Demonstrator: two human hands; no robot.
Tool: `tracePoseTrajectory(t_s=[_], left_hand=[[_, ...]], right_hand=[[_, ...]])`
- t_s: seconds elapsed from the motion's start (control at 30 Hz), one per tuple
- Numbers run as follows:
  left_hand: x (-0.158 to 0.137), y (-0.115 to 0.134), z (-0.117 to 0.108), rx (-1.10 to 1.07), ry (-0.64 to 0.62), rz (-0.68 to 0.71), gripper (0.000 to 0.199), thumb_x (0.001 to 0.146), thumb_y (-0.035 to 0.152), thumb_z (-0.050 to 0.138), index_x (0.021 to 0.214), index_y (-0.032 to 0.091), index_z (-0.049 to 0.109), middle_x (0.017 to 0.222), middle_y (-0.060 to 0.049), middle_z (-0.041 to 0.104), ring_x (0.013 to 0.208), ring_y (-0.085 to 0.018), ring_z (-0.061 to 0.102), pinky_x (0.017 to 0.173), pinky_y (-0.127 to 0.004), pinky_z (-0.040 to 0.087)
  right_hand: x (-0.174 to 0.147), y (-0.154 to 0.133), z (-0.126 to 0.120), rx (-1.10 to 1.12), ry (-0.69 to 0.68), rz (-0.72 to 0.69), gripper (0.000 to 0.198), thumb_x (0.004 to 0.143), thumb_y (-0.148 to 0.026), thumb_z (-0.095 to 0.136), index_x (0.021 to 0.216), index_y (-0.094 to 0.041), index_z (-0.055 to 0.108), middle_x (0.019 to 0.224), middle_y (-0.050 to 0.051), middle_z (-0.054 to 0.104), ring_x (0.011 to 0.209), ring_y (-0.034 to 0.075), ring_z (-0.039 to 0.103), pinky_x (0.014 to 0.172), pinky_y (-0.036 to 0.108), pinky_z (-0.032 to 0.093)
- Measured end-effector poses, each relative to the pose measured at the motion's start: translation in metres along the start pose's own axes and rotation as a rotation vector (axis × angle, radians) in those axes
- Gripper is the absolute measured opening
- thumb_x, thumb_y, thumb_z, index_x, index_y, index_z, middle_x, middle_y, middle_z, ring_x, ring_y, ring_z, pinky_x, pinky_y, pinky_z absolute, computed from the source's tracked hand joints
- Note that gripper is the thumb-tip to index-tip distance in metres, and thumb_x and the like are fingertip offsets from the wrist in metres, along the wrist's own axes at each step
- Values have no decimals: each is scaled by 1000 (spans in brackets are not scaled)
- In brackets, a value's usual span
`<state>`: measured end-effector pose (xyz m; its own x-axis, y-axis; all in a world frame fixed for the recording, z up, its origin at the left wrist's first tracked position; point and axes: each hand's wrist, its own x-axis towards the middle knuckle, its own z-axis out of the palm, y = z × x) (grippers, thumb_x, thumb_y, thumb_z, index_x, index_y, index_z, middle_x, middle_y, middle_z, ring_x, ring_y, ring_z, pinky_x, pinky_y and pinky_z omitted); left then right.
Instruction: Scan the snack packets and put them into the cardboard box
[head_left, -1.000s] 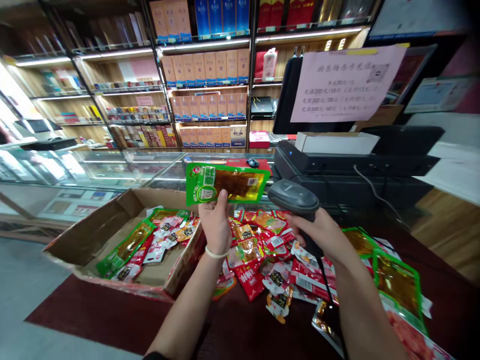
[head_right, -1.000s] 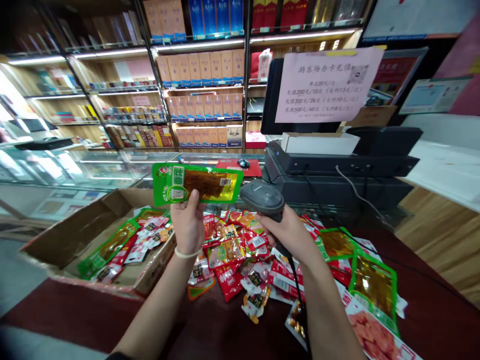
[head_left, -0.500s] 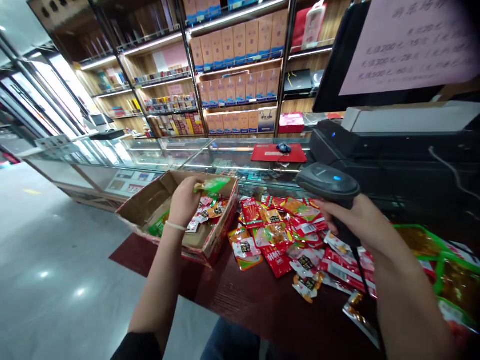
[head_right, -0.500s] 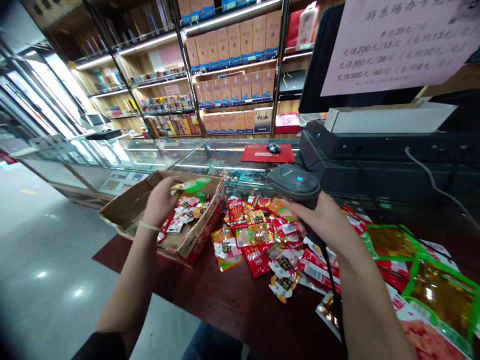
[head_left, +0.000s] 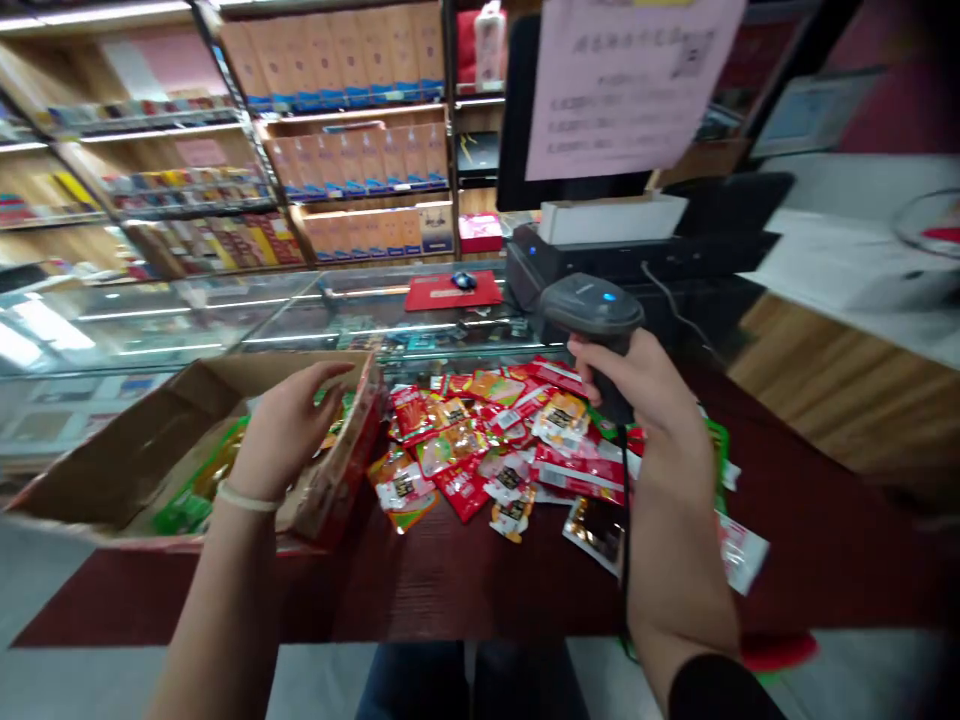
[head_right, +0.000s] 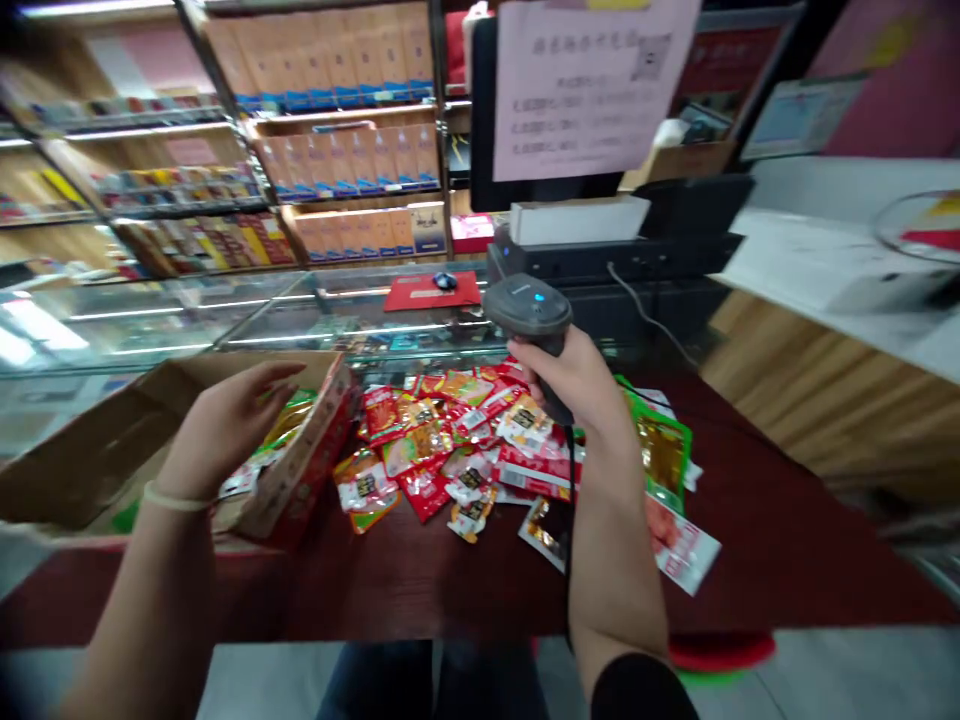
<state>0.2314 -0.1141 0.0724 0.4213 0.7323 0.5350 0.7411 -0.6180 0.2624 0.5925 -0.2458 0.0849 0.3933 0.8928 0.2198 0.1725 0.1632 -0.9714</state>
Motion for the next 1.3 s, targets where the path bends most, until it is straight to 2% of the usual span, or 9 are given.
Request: tracePoseTrajectory(t_s=[0.17,0.4,0.57,0.73,0.87,0.97,1.07,1.2,1.3], left_hand=[[28,85,35,-113,-89,103,34,94,37,48,119,24,67,113,-6,74,100,-25,69,93,-37,52],[62,179,142,-319,-238,404,28,93,26,53,117,20,66,117,-8,72,107,-25,67,95,-38,51],[62,251,212,-440,-426,591,25,93,24,54,115,19,66,116,-9,71,108,-25,66,96,-38,50],[42,309,268,-554,-655,813,27,90,22,59,116,18,67,114,-11,69,107,-25,63,98,-37,48],[18,325,288,-572,-907,1069,44,80,30,74,123,24,65,125,-11,60,117,-27,56,103,-39,43],[8,327,290,-454,-968,1082,68,69,42,83,131,28,59,133,-12,52,124,-32,49,106,-45,39],[6,332,288,-333,-1009,1060,75,69,45,82,135,29,54,131,-12,53,123,-34,49,105,-47,38],[9,347,287,-233,-1038,1096,69,68,39,82,129,19,56,121,-13,60,114,-32,55,98,-41,43],[8,356,286,-245,-894,1134,42,76,33,75,112,14,62,112,-14,63,106,-30,59,91,-37,45]], right_hand=[[-10,-1,-51,17,132,-23,29,77,-42,78,82,-21,58,54,-4,54,38,10,46,35,23,38],[-27,14,-118,116,331,-38,25,78,-39,76,85,-25,57,56,-6,53,39,10,46,35,23,39],[-44,26,-152,138,501,-45,26,78,-40,74,86,-24,55,55,-7,52,38,10,46,35,23,39],[-66,31,-173,121,646,-38,30,78,-44,74,86,-24,54,56,-6,52,38,10,47,35,24,39],[-76,32,-184,87,755,-46,28,81,-45,72,83,-25,53,56,-6,52,38,10,47,36,25,39],[-79,30,-195,13,747,-40,27,83,-46,71,84,-25,54,56,-5,52,39,10,48,38,25,40],[-86,26,-206,-52,706,-33,26,82,-46,72,87,-25,57,57,-5,53,41,11,51,40,25,42],[-103,19,-214,-71,674,-11,25,80,-42,74,84,-24,57,54,-5,53,39,10,48,37,24,40],[-116,17,-212,-35,648,-7,22,80,-39,73,82,-23,58,53,-6,53,36,10,46,34,23,38]])
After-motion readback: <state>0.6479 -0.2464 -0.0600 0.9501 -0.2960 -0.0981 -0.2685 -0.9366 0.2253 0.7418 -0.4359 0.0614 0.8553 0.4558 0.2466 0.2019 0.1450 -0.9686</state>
